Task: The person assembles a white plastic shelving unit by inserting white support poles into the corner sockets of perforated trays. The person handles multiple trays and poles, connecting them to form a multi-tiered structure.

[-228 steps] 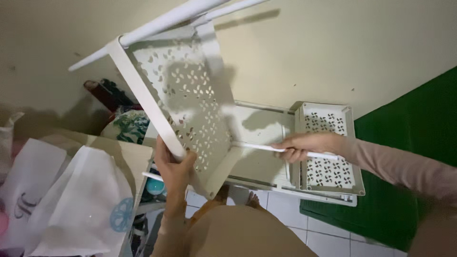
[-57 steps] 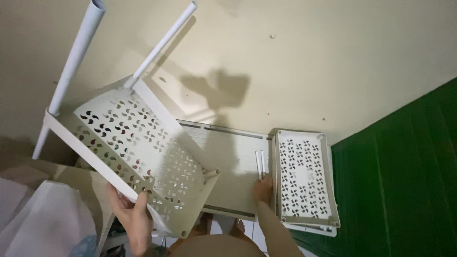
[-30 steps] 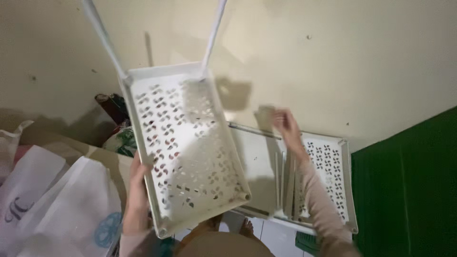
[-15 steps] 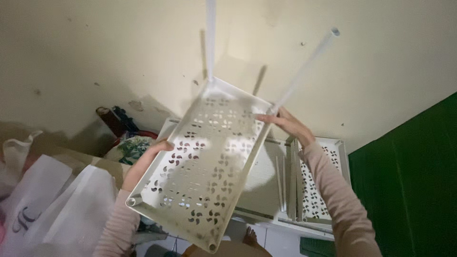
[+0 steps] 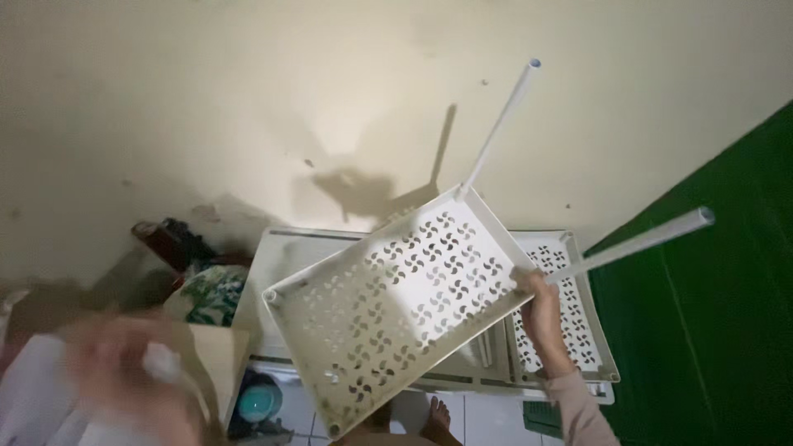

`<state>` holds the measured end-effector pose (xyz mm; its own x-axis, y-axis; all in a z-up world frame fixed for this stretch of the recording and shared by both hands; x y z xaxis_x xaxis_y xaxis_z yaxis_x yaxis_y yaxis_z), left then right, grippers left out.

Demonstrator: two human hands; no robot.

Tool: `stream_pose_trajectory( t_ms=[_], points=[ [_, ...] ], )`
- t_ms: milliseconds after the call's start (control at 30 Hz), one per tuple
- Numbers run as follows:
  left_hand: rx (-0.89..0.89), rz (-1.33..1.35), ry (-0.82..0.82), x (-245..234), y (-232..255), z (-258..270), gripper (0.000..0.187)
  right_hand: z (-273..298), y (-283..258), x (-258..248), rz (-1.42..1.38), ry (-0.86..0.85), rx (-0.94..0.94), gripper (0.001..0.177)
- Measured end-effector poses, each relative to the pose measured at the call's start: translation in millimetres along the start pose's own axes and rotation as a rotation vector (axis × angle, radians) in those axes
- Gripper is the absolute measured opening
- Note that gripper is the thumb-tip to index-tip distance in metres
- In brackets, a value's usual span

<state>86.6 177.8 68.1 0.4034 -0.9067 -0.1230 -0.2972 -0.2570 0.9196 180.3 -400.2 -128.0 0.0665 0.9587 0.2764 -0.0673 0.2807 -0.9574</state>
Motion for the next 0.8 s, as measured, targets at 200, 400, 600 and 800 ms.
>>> stream_pose_trajectory(
  t_ms=[200, 400, 600, 800],
  points=[
    [-0.466, -0.588, -0.628, 89, -82, 140, 0.056, 28, 17, 1, -0.148, 0.151, -0.102, 0.013],
    [-0.229, 0.085, -0.910, 212, -81, 151, 0.084, 38, 92, 47, -0.393, 0.051, -0.172, 0.009],
    [-0.247, 0.500, -0.520, 268, -144, 129, 0.060, 48, 181, 124, -0.437, -0.028, 0.052, 0.011],
    [-0.452, 0.536, 0.041, 239, -220, 139, 0.070, 68, 193, 189, -0.364, -0.193, 0.281, 0.023]
  ],
)
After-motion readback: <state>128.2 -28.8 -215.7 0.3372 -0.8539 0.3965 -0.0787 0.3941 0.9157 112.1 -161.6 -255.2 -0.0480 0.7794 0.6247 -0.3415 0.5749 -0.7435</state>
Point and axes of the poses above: each hand's wrist, its own z-axis away from the middle knuckle, its own x-axis out of the palm, y = z × x, the point moved 9 cm from there along -z, towards the middle knuckle, and after that the axes turned 15 degrees about -y, right-handed, at the moved point
